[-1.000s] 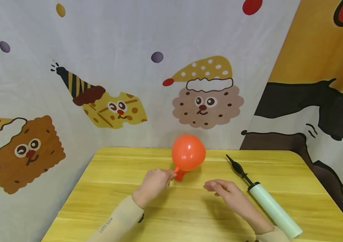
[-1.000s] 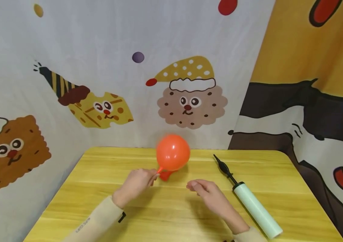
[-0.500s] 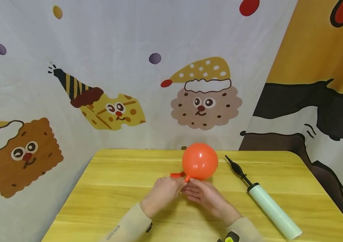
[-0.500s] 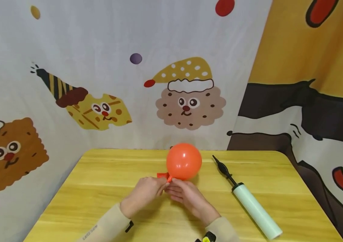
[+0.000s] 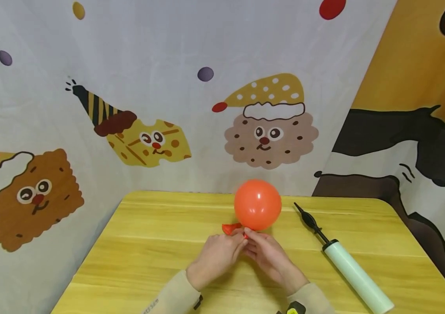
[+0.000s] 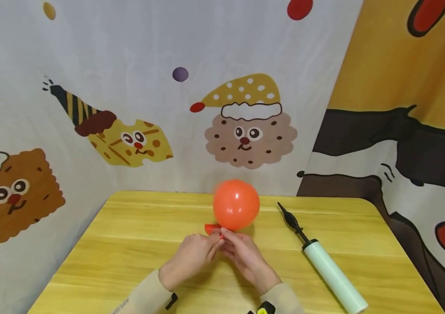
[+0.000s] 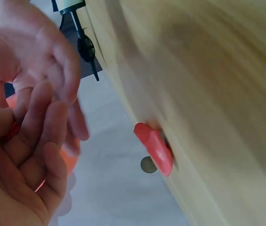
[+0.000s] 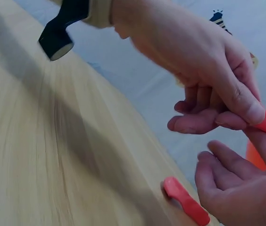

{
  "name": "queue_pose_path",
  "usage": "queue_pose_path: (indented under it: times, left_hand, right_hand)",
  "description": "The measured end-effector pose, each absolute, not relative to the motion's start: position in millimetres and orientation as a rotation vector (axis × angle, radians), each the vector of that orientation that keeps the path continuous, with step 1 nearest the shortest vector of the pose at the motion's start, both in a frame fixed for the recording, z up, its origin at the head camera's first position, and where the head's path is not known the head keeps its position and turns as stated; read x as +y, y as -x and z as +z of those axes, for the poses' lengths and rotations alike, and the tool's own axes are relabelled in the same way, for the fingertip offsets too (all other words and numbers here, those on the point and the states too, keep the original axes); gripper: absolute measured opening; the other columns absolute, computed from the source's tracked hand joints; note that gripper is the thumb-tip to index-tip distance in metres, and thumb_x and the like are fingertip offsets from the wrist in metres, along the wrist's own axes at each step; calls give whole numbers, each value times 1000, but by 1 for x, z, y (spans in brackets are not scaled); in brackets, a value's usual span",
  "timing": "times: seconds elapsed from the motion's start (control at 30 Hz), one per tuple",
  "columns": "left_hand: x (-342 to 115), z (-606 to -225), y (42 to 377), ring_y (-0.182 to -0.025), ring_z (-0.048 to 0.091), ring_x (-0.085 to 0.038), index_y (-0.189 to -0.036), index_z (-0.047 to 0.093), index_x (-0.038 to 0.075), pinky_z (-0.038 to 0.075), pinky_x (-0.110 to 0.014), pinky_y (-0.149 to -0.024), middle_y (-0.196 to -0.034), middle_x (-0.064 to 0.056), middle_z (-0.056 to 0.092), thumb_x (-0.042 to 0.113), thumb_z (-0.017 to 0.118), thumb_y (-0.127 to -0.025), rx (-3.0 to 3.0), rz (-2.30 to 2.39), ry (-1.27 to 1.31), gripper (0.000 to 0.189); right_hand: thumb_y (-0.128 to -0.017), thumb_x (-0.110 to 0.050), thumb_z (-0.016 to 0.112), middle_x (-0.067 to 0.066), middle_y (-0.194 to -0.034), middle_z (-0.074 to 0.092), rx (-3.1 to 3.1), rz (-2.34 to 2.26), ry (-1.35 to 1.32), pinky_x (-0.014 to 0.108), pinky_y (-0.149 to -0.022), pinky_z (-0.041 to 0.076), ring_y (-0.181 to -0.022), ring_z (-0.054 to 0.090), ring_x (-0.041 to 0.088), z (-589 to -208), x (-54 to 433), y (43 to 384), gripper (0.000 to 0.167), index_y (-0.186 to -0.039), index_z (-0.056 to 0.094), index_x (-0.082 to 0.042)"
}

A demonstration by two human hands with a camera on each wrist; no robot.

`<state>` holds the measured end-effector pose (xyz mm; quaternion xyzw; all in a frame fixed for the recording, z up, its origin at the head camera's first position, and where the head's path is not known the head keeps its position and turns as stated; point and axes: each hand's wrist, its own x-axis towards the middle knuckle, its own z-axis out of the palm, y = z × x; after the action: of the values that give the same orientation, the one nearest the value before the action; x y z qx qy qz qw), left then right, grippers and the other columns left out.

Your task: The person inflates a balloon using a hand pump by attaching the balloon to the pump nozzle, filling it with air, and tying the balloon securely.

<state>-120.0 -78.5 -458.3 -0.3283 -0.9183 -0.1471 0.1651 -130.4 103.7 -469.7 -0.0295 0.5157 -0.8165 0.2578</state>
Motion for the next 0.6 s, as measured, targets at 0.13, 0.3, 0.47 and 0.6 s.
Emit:
queue_pose_path:
  times: [0.13, 0.3, 0.47, 0.6]
  left_hand:
    - [-78, -460, 117, -49, 36, -3, -94, 67, 14, 34, -20, -44, -58, 11, 35, 27, 57, -108, -2617, -536, 907, 22]
    - [-82, -461, 114, -48, 33, 0, -87, 60, 17, 32, -20, -44, -57, 14, 33, 27, 55, -109, -2607, -592, 886, 25]
    - [-88, -461, 108, -49, 33, 1, -78, 51, 20, 29, -18, -44, -58, 15, 31, 23, 58, -107, -2618, -634, 905, 30]
    - [-91, -462, 104, -49, 33, 1, -77, 49, 20, 27, -17, -43, -58, 16, 30, 22, 60, -106, -2628, -675, 916, 31]
  right_hand:
    - [-106, -30, 61, 9, -131, 70, 1387, -2286, 10, 39, -107, 44, -120, 64, 20, -466, 103, 130, 30, -121, 75, -9]
    - [-105, -30, 61, 18, -140, 63, 1360, -2397, -60, 43, -114, 41, -133, 59, 27, -461, 101, 132, 35, -125, 71, -3]
    - [-107, -26, 59, 23, -139, 62, 1319, -2500, -137, 44, -115, 42, -135, 56, 34, -460, 104, 137, 37, -128, 66, 4]
    - [-109, -21, 54, 23, -135, 64, 1294, -2561, -169, 40, -110, 48, -132, 59, 35, -459, 110, 140, 31, -123, 67, 4]
